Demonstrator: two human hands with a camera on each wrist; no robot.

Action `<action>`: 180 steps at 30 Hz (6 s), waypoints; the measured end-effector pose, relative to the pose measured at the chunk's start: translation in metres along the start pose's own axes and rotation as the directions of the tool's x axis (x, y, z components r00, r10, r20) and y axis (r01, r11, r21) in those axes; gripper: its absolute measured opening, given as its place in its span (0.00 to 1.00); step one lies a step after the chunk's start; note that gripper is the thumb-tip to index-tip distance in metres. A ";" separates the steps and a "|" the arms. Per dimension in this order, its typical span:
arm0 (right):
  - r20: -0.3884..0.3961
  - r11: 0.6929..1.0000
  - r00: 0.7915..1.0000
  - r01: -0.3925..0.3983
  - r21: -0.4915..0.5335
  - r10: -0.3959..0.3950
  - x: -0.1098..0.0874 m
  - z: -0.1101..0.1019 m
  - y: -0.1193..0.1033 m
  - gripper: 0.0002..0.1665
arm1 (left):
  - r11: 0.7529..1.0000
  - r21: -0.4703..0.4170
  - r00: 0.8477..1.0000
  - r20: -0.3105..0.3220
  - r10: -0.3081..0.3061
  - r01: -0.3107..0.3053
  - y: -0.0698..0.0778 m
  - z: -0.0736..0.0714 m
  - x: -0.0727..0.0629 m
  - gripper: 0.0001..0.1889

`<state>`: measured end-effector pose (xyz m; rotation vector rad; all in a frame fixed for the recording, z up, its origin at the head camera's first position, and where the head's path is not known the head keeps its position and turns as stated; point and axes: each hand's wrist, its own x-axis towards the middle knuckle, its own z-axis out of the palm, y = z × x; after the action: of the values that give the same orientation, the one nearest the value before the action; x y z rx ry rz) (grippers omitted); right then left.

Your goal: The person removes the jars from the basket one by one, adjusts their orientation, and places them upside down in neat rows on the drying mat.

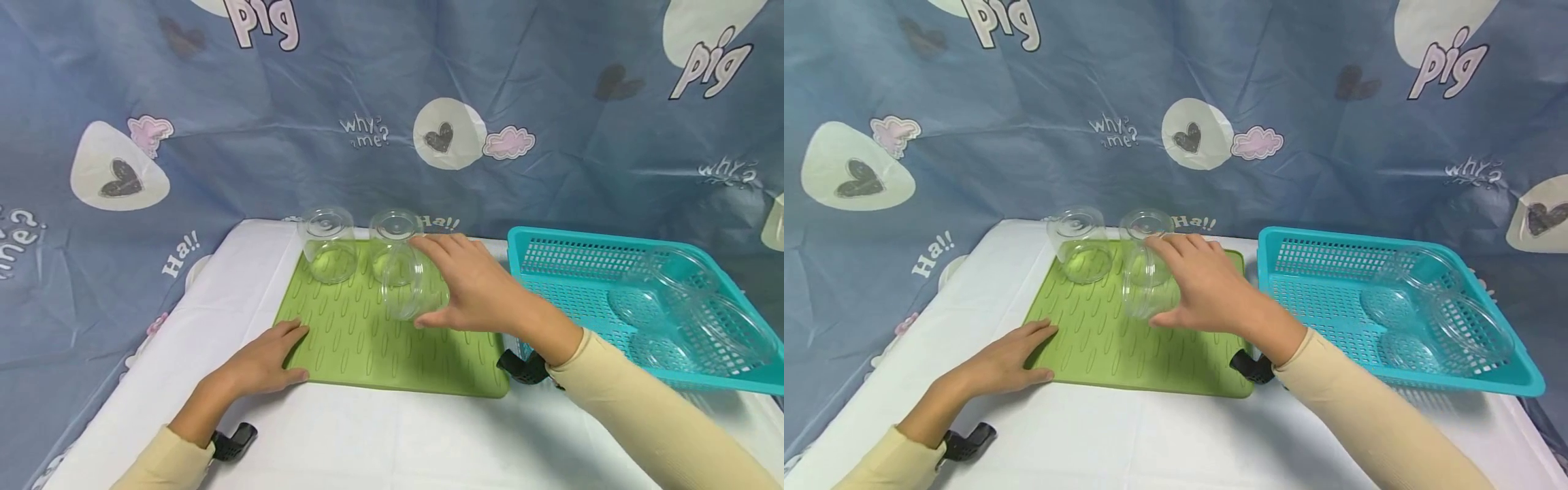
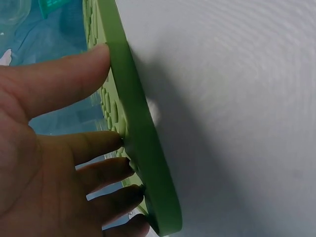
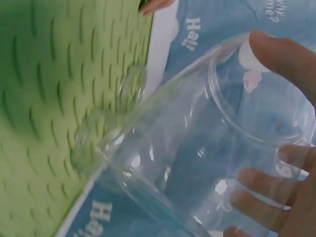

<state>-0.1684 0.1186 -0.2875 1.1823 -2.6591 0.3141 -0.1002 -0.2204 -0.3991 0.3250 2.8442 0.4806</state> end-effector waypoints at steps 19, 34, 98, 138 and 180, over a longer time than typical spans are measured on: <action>-0.019 0.998 0.999 -0.036 0.050 0.037 0.001 0.022 -0.006 0.64 | 1.000 -0.015 1.000 0.006 -0.011 0.011 0.001 -0.004 -0.004 0.42; 0.013 0.999 0.999 -0.046 0.025 0.046 -0.015 0.026 0.004 0.66 | 0.995 -0.073 0.994 -0.099 0.056 -0.064 0.006 -0.001 0.004 0.34; -0.114 0.983 0.992 0.031 -0.183 -0.052 -0.026 0.041 -0.034 0.65 | 0.753 -0.515 0.901 -0.353 0.250 -0.411 0.104 -0.016 0.026 0.52; -0.302 0.728 0.953 0.216 0.650 -0.013 -0.067 0.047 -0.014 0.70 | 0.415 -0.709 0.816 -0.430 0.386 -0.571 0.083 -0.022 0.001 0.49; -0.323 0.787 0.946 0.185 0.589 0.019 -0.073 0.021 0.001 0.69 | 0.725 -0.411 0.819 -0.427 0.383 -0.553 0.055 -0.027 -0.012 0.44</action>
<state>-0.1237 0.1650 -0.3284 1.2653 -2.2612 1.3180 -0.0865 -0.1809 -0.3534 0.9539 2.7276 1.4995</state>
